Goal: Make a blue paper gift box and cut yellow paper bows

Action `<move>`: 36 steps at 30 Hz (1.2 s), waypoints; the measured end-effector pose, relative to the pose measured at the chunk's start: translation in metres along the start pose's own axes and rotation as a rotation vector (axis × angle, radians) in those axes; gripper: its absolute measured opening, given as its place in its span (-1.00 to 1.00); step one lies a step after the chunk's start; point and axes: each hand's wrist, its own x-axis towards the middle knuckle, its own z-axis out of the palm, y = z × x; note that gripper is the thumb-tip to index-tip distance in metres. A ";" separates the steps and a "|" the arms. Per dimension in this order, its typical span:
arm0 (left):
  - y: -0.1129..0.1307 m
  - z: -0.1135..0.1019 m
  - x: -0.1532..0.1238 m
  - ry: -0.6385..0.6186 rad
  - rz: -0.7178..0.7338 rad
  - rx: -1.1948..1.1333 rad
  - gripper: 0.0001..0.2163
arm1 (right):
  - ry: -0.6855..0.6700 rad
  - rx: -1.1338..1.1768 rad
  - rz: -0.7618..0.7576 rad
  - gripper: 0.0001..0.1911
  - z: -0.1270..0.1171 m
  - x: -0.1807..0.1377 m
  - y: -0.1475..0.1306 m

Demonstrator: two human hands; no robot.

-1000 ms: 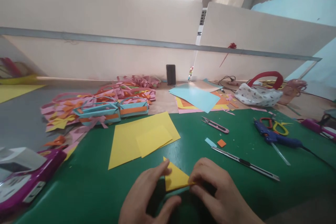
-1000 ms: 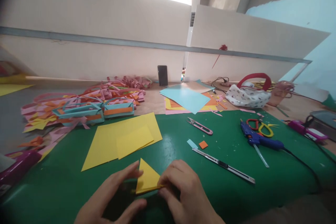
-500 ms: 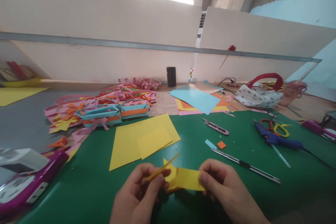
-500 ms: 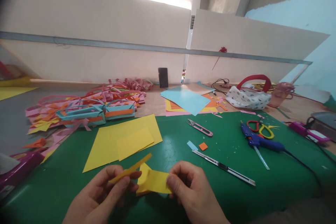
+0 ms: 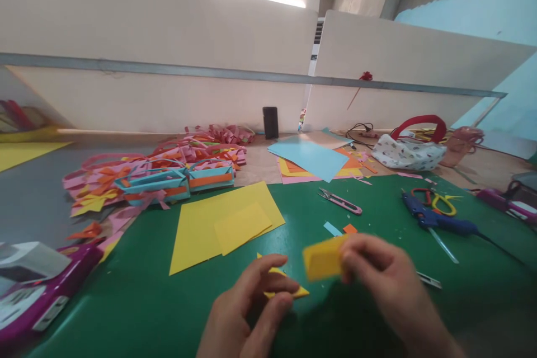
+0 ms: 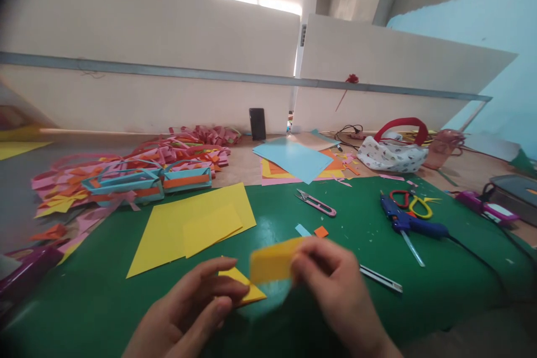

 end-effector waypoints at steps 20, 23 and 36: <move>-0.014 -0.012 0.018 -0.132 -0.049 0.430 -0.79 | -0.278 -0.434 -0.164 -0.75 0.046 0.000 0.001; -0.008 -0.008 0.016 0.047 -0.105 0.260 -0.84 | -0.253 -0.264 -0.029 -0.79 0.047 0.002 -0.006; 0.005 -0.002 0.012 0.182 -0.502 -0.276 -0.78 | -0.409 0.372 0.268 -0.78 0.046 0.004 -0.008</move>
